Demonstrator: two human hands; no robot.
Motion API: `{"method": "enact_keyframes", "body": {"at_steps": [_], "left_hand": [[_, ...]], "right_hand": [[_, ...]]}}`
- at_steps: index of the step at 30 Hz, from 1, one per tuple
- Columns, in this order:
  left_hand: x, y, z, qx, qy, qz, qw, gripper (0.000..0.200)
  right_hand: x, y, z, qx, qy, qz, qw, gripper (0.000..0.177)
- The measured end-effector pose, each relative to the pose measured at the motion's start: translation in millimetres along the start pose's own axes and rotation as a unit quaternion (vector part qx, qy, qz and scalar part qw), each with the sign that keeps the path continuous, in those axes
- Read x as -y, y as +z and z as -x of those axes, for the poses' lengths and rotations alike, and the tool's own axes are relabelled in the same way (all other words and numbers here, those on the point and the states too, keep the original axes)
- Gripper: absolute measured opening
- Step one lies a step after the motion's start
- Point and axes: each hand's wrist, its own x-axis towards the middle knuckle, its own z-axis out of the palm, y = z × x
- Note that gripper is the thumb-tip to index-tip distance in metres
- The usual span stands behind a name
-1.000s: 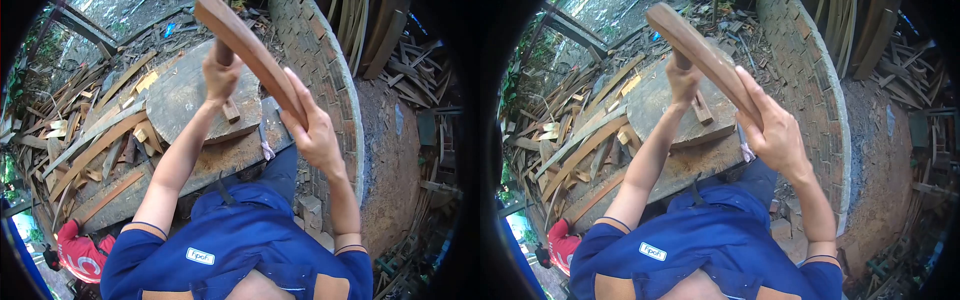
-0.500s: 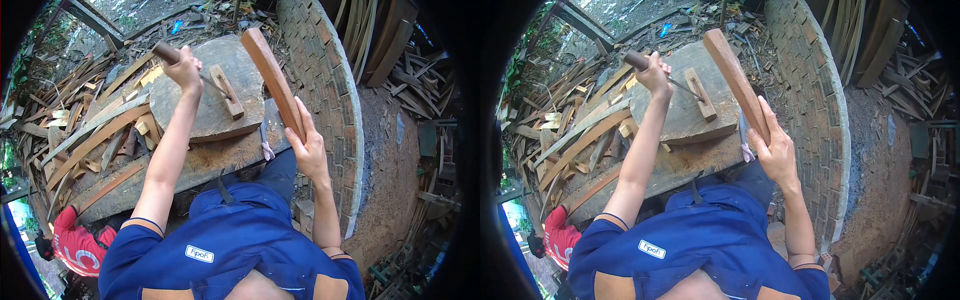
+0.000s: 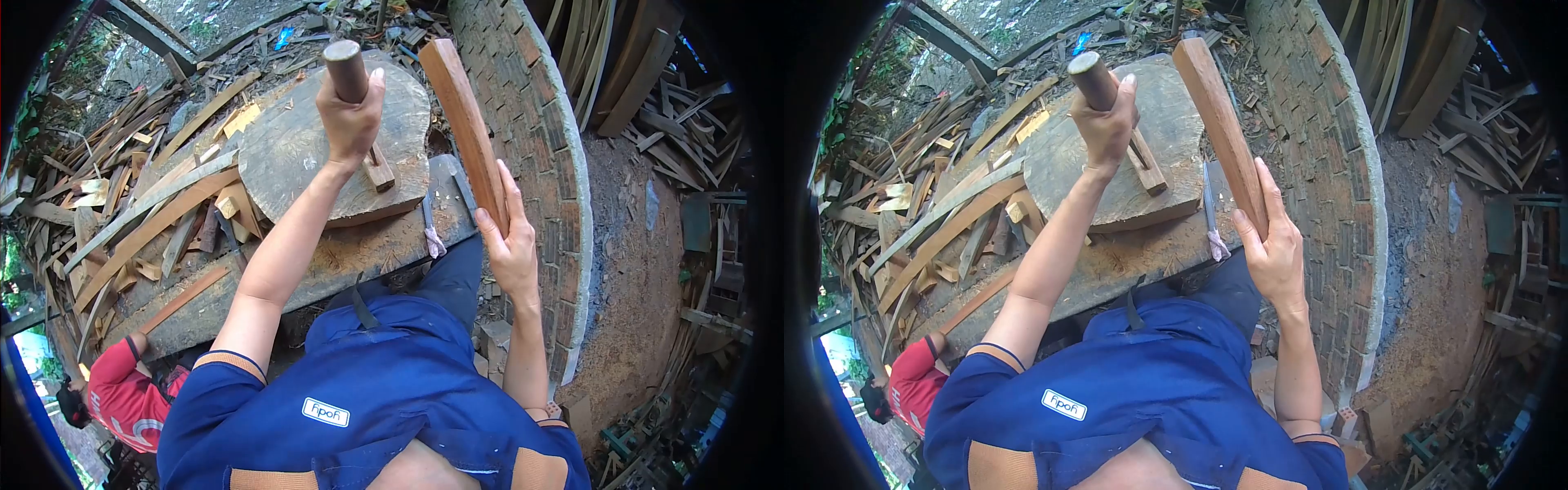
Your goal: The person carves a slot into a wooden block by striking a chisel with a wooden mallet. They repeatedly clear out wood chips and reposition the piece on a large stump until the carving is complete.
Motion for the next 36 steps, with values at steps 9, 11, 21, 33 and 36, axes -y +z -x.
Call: {"method": "enact_keyframes", "body": {"at_steps": [9,11,21,33,36], "left_hand": [[-7.4,17.1,8.0,0.038,0.017,-0.053,0.998,0.02],[-15.0,30.4,14.5,0.075,0.06,-0.051,0.994,0.019],[-15.0,48.6,36.3,0.158,0.048,-0.103,0.981,0.031],[-11.8,48.3,36.6,0.162,0.033,-0.126,0.978,0.03],[21.5,48.9,32.8,0.144,0.051,-0.053,0.987,0.026]], "right_hand": [[43.4,-22.3,-18.3,0.0,0.033,-0.115,0.993,0.063],[58.8,-30.1,-23.7,-0.103,-0.065,-0.119,0.985,0.063],[44.3,-48.3,-21.0,-0.119,-0.062,-0.073,0.988,0.061],[48.5,-18.4,-5.4,-0.061,-0.032,-0.085,0.994,0.068],[38.7,-18.5,-4.2,0.01,-0.032,-0.01,0.999,0.067]]}}
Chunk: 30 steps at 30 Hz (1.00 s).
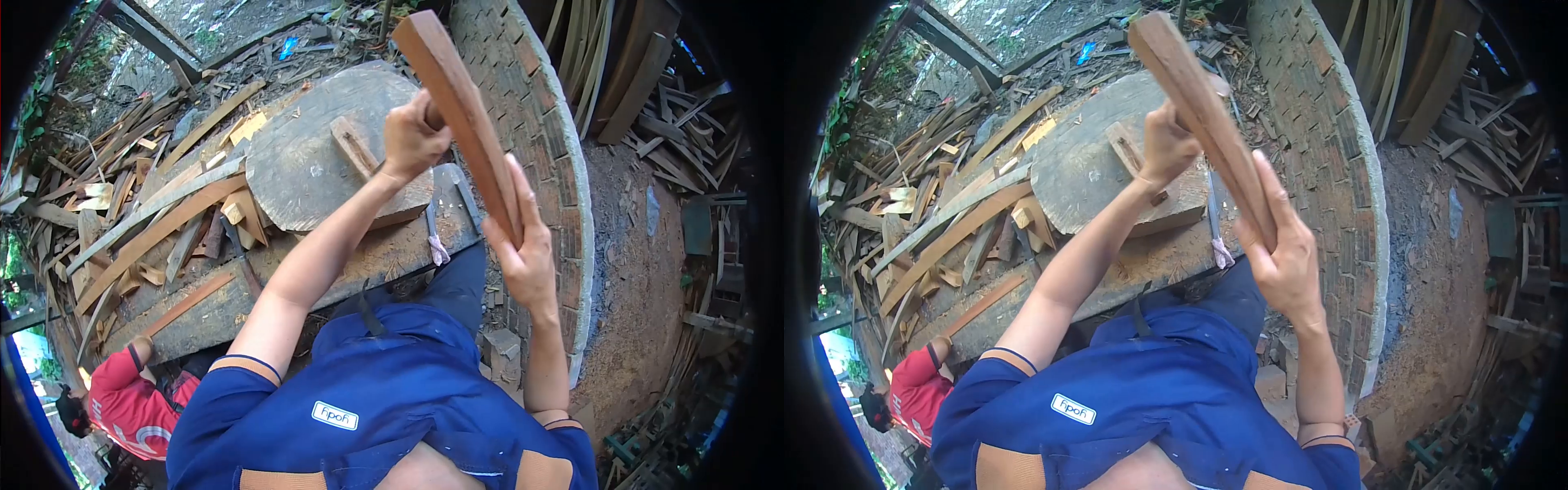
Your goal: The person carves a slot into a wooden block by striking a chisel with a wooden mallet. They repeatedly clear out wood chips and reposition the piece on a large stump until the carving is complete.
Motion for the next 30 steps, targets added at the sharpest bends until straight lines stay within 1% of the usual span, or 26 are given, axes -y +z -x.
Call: {"method": "enact_keyframes", "body": {"at_steps": [2,4,6,8,9,11,12,15,16,17,18,19,21,25,27,28,30], "left_hand": [[4.9,-9.6,-13.1,-0.027,-0.03,0.136,0.99,0.019],[-11.9,-45.1,-26.0,-0.061,-0.123,0.052,0.989,0.015],[-2.7,-67.4,-36.3,-0.147,-0.226,0.137,0.953,0.016],[21.3,-91.8,-40.9,-0.219,-0.279,0.181,0.917,0.02],[21.2,-101.8,-41.2,-0.217,-0.278,0.182,0.918,0.02],[15.1,-115.8,-40.1,-0.294,-0.258,0.21,0.896,0.019],[11.5,-119.6,-42.7,-0.314,-0.237,0.231,0.89,0.02],[-1.7,-121.6,-45.1,-0.306,-0.215,0.226,0.9,0.022],[-6.7,-117.1,-45.5,-0.276,-0.211,0.218,0.912,0.022],[-9.9,-111.9,-45.4,-0.246,-0.207,0.21,0.923,0.023],[-11.2,-106.2,-44.7,-0.247,-0.207,0.211,0.923,0.023],[-11.4,-99.7,-43.2,-0.236,-0.196,0.216,0.927,0.023],[-9.3,-90.3,-41.1,-0.219,-0.177,0.213,0.936,0.022],[-3.7,-82.8,-39.1,-0.217,-0.172,0.199,0.94,0.021],[-0.4,-82.1,-39.0,-0.186,-0.154,0.17,0.956,0.02],[0.3,-80.9,-38.4,-0.187,-0.155,0.17,0.955,0.02],[0.1,-78.0,-37.2,-0.14,-0.114,0.139,0.974,0.017]], "right_hand": [[-1.6,7.9,10.6,-0.002,-0.03,-0.037,0.999,0.068],[-8.5,13.3,15.1,-0.026,-0.049,-0.035,0.998,0.068],[-11.8,15.8,20.4,-0.028,-0.017,-0.04,0.999,0.069],[-20.8,16.3,26.0,-0.025,-0.016,-0.033,0.999,0.069],[-23.7,15.6,28.0,-0.022,-0.013,-0.023,0.999,0.069],[-24.2,14.9,32.7,-0.025,0.002,-0.022,0.999,0.069],[-24.1,15.4,35.1,-0.025,0.015,-0.021,0.999,0.069],[-25.8,20.0,36.7,-0.035,0.03,-0.045,0.998,0.069],[-23.7,20.5,35.8,-0.034,0.027,-0.045,0.998,0.069],[-20.8,20.9,34.8,-0.027,0.059,-0.059,0.996,0.068],[-18.7,21.5,34.2,-0.021,0.092,-0.073,0.993,0.068],[-18.2,22.7,33.7,-0.022,0.092,-0.072,0.993,0.068],[-19.2,24.4,32.0,-0.045,0.007,-0.024,0.999,0.067],[-19.8,26.1,33.1,-0.042,-0.006,-0.02,0.999,0.066],[-17.5,26.9,33.2,-0.035,0.013,-0.024,0.999,0.067],[-17.6,27.2,32.7,-0.033,0.013,-0.023,0.999,0.067],[-17.7,28.7,31.0,-0.03,0.024,-0.025,0.999,0.067]]}}
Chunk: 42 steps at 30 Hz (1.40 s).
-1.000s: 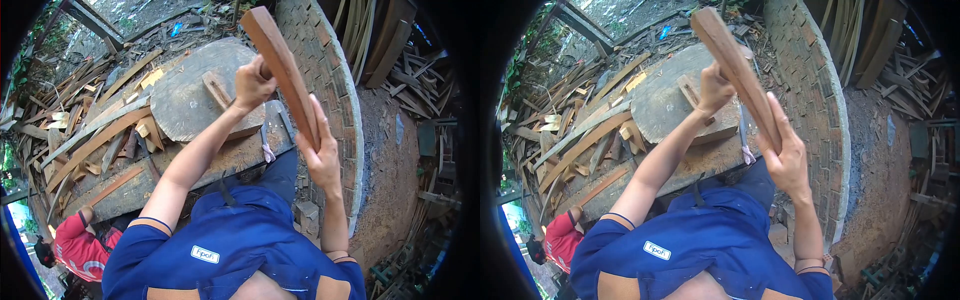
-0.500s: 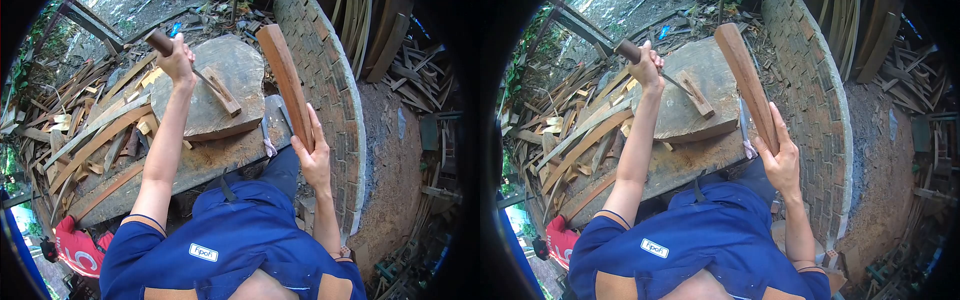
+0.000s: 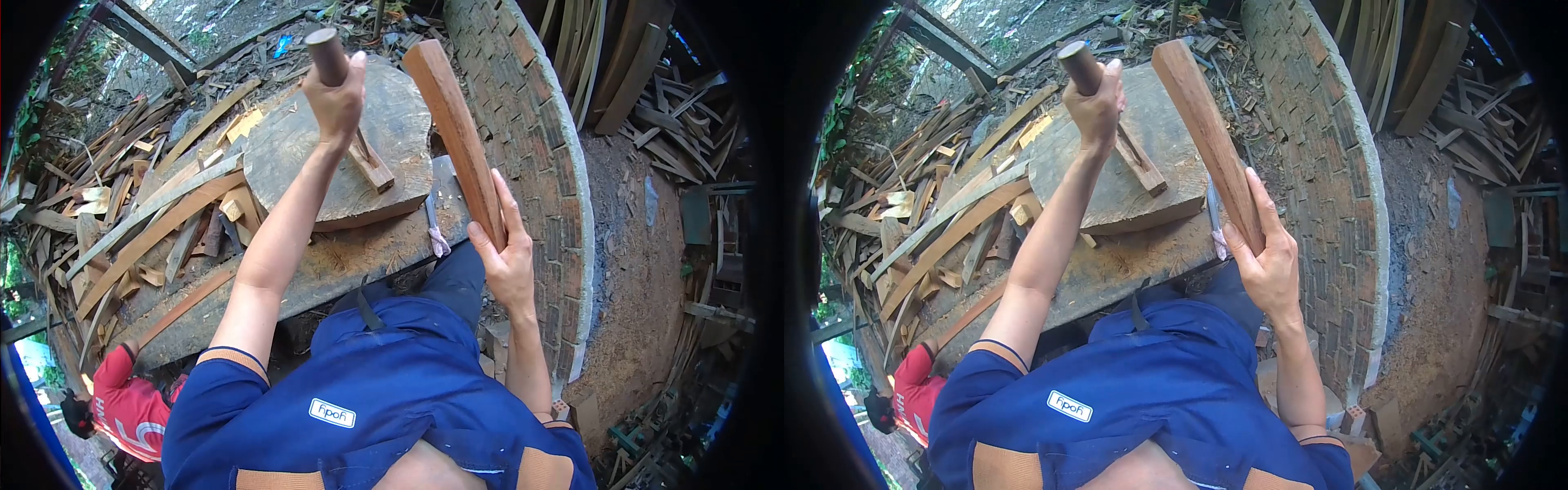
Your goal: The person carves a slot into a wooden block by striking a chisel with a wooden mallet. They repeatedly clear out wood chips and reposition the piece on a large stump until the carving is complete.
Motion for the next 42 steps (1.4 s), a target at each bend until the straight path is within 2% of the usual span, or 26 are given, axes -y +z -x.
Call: {"method": "enact_keyframes", "body": {"at_steps": [2,4,9,13,15,16,18,20,21,23,24,25,26,27,28,30,31,32,34,35,38,39,40,42], "left_hand": [[-1.4,2.7,4.9,-0.004,0.01,0.009,1.0,0.017],[1.0,3.0,7.7,0.022,0.079,-0.079,0.994,0.02],[8.0,3.1,7.5,0.009,0.064,-0.1,0.993,0.021],[9.9,1.7,5.4,0.003,0.049,-0.065,0.997,0.021],[9.4,2.6,7.1,-0.003,0.046,-0.056,0.997,0.02],[6.7,4.0,10.3,0.017,0.061,-0.086,0.994,0.015],[-4.9,14.2,18.3,0.052,0.105,-0.12,0.986,0.016],[-8.3,22.8,27.5,0.086,0.103,-0.116,0.984,0.018],[-5.9,26.9,30.5,0.088,0.13,-0.12,0.98,0.019],[0.0,31.0,34.3,0.09,0.143,-0.131,0.977,0.02],[2.0,31.4,35.5,0.094,0.146,-0.145,0.974,0.021],[1.7,33.6,37.3,0.101,0.141,-0.154,0.973,0.021],[0.8,34.8,40.8,0.105,0.136,-0.177,0.969,0.022],[-0.7,36.0,44.4,0.117,0.123,-0.158,0.973,0.022],[-1.0,38.1,44.2,0.125,0.113,-0.139,0.976,0.023],[-2.8,41.7,49.7,0.127,0.121,-0.167,0.97,0.024],[-4.0,43.5,51.1,0.138,0.132,-0.194,0.962,0.024],[-3.9,44.5,53.8,0.136,0.13,-0.197,0.962,0.024],[-3.6,48.1,57.7,0.152,0.135,-0.219,0.954,0.024],[-3.2,50.0,60.1,0.15,0.134,-0.228,0.953,0.025],[4.2,50.2,61.7,0.157,0.152,-0.232,0.948,0.027],[3.1,47.8,66.9,0.157,0.143,-0.237,0.948,0.027],[1.9,47.3,66.3,0.161,0.134,-0.241,0.948,0.027],[1.3,45.2,61.4,0.166,0.135,-0.245,0.946,0.028]], "right_hand": [[4.2,0.4,-3.9,0.002,0.005,-0.01,1.0,0.068],[8.5,-0.1,-8.4,0.001,0.012,-0.018,1.0,0.068],[12.8,2.2,-17.5,-0.006,-0.008,-0.024,1.0,0.068],[13.7,5.4,-22.8,-0.001,0.004,-0.03,1.0,0.067],[10.9,6.7,-31.7,0.012,-0.058,0.006,0.998,0.068],[13.8,5.5,-40.7,0.013,-0.058,0.006,0.998,0.068],[34.2,-3.0,-63.3,-0.012,-0.112,-0.035,0.993,0.068],[72.7,-18.1,-77.6,-0.07,-0.087,-0.115,0.987,0.067],[78.8,-21.2,-77.9,-0.068,-0.088,-0.114,0.987,0.067],[85.7,-26.4,-76.4,-0.116,-0.005,-0.15,0.982,0.069],[78.6,-23.3,-77.6,-0.114,-0.009,-0.149,0.982,0.069],[63.4,-18.2,-78.0,-0.035,-0.058,0.0,0.998,0.069],[54.9,-18.0,-78.7,0.043,-0.105,0.149,0.982,0.07],[53.7,-25.5,-78.4,0.081,0.004,0.049,0.996,0.071],[55.4,-30.2,-80.0,0.082,-0.003,0.052,0.995,0.071],[68.0,-39.9,-75.1,-0.028,-0.045,-0.01,0.999,0.063],[78.8,-45.8,-68.5,-0.055,0.058,-0.1,0.992,0.069],[71.5,-42.9,-68.1,-0.052,0.059,-0.101,0.992,0.069],[57.4,-34.6,-65.2,-0.063,-0.095,0.058,0.992,0.067],[58.0,-32.5,-60.9,0.055,-0.077,0.11,0.989,0.066],[49.5,-42.6,-53.9,0.043,-0.052,0.038,0.997,0.065],[51.5,-47.5,-52.8,0.005,-0.008,0.009,1.0,0.066],[67.3,-47.3,-47.0,-0.008,0.137,-0.119,0.983,0.067],[65.5,-32.6,-45.9,-0.04,0.109,-0.148,0.982,0.067]]}}
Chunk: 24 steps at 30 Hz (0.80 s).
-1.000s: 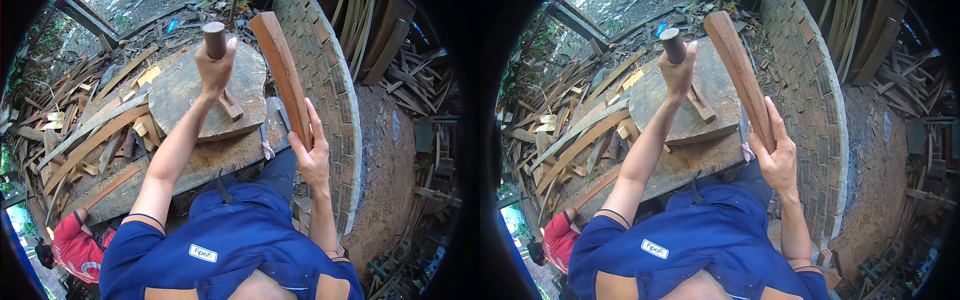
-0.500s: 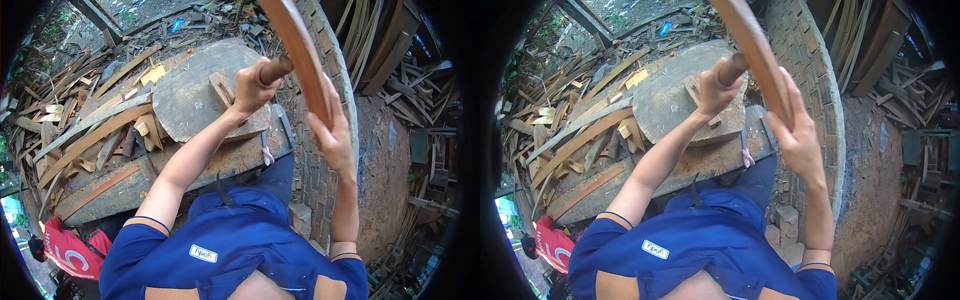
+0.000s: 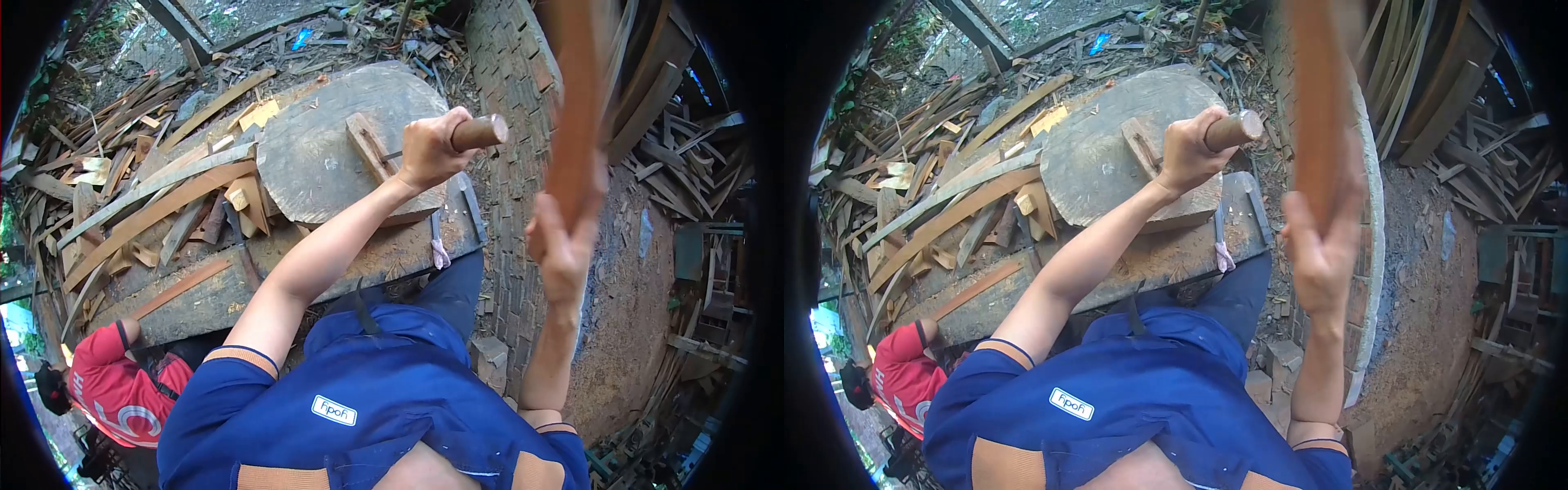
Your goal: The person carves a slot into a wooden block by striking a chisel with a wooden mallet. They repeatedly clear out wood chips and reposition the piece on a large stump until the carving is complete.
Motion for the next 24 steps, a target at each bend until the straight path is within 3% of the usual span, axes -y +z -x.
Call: {"method": "enact_keyframes", "body": {"at_steps": [2,6,8,10,11,13,18,20,24], "left_hand": [[4.3,0.0,-0.4,-0.027,-0.015,0.052,0.998,0.03],[2.2,-29.2,-19.8,-0.118,-0.048,0.121,0.984,0.019],[19.8,-52.1,-27.3,-0.157,-0.171,0.16,0.959,0.013],[47.0,-68.7,-35.8,-0.23,-0.212,0.21,0.927,0.019],[57.9,-73.5,-39.6,-0.262,-0.228,0.23,0.909,0.019],[56.3,-80.9,-43.9,-0.311,-0.249,0.265,0.878,0.021],[51.1,-73.0,-41.8,-0.257,-0.189,0.238,0.917,0.023],[58.1,-61.9,-40.1,-0.243,-0.148,0.17,0.944,0.023],[55.5,-52.2,-37.3,-0.225,-0.124,0.156,0.954,0.024]], "right_hand": [[-21.3,0.6,-10.0,0.132,-0.067,0.121,0.982,0.067],[-34.5,-3.4,-2.7,0.099,-0.071,0.084,0.989,0.068],[-35.0,-2.9,0.6,0.091,-0.076,0.054,0.991,0.068],[-27.5,-1.9,5.4,0.09,0.051,0.027,0.994,0.068],[-34.1,-2.9,6.6,0.09,0.048,0.025,0.994,0.068],[-50.1,-4.7,7.0,0.075,-0.064,0.116,0.988,0.068],[-57.2,-4.3,17.5,0.068,-0.059,0.123,0.988,0.068],[-56.6,-5.0,18.8,0.056,-0.066,0.129,0.988,0.068],[-54.5,-5.9,22.6,0.054,-0.057,0.117,0.99,0.068]]}}
